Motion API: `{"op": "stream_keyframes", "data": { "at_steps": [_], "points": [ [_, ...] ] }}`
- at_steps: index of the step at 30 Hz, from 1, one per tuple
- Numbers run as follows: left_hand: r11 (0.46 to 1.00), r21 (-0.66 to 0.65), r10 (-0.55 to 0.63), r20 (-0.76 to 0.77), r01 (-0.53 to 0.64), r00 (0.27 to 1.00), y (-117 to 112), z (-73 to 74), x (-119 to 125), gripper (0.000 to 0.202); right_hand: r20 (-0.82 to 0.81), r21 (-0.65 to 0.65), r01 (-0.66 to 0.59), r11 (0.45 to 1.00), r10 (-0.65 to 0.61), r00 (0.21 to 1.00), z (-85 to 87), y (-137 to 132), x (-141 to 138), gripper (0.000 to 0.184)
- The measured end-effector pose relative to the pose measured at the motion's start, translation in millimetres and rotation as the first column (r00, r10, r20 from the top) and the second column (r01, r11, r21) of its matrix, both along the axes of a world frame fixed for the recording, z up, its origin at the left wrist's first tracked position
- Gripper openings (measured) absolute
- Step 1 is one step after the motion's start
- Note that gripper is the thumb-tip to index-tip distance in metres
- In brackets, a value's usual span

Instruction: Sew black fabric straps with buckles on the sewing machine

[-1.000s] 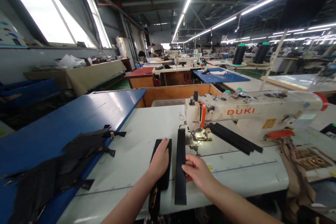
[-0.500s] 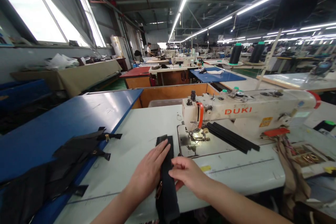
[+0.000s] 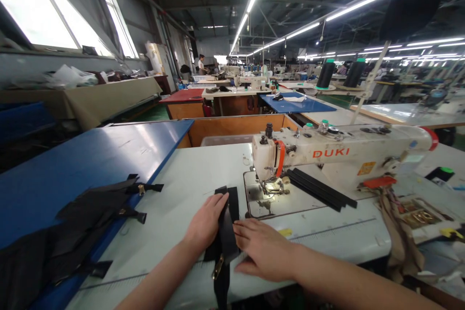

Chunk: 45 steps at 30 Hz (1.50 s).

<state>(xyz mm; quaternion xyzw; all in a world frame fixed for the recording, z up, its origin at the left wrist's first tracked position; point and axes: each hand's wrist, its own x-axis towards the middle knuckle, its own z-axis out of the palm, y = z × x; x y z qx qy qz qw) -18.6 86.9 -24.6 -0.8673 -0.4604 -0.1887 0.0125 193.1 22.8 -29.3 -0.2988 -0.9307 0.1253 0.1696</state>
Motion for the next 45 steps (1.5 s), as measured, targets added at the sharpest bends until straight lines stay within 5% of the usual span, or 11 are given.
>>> {"op": "stream_keyframes", "data": {
  "at_steps": [4, 8, 18, 24, 30, 40, 45],
  "points": [
    [0.998, -0.034, -0.052, -0.031, 0.051, 0.998, -1, -7.9, 0, 0.044, 0.152, 0.298, -0.053, 0.953, 0.007, 0.988, -4.7, 6, -12, 0.032],
    [0.998, -0.038, -0.056, -0.031, 0.055, 0.998, -4, -10.4, -4, 0.046, 0.162, 0.406, -0.058, 0.912, -0.010, 0.987, -4.2, 7, -17, 0.026],
    [0.997, -0.014, -0.070, -0.009, 0.069, 0.998, -8, -9.8, -5, 0.048, 0.170, 0.416, 0.117, 0.902, -0.204, 0.964, -1.9, 39, -30, 0.026],
    [0.974, 0.090, -0.207, -0.004, 0.206, 0.978, -32, -18.9, 20, 0.052, 0.146, 0.455, 0.161, 0.876, -0.252, 0.957, 4.1, 5, 5, 0.031],
    [0.922, 0.168, -0.321, -0.174, 0.350, 0.931, -46, -16.7, 57, 0.047, 0.148, 0.381, 0.173, 0.908, -0.245, 0.958, -11.1, -19, 45, 0.029],
    [0.952, 0.040, -0.259, -0.415, 0.302, 0.872, -44, 0.3, 80, 0.047, 0.022, 0.333, 0.227, 0.915, -0.248, 0.969, -15.4, -27, 51, 0.026],
    [0.938, 0.006, -0.309, -0.434, 0.346, 0.846, -42, 5.9, 83, 0.050, 0.019, 0.194, 0.217, 0.957, -0.224, 0.974, -12.2, -30, 54, 0.030]
  ]
}}
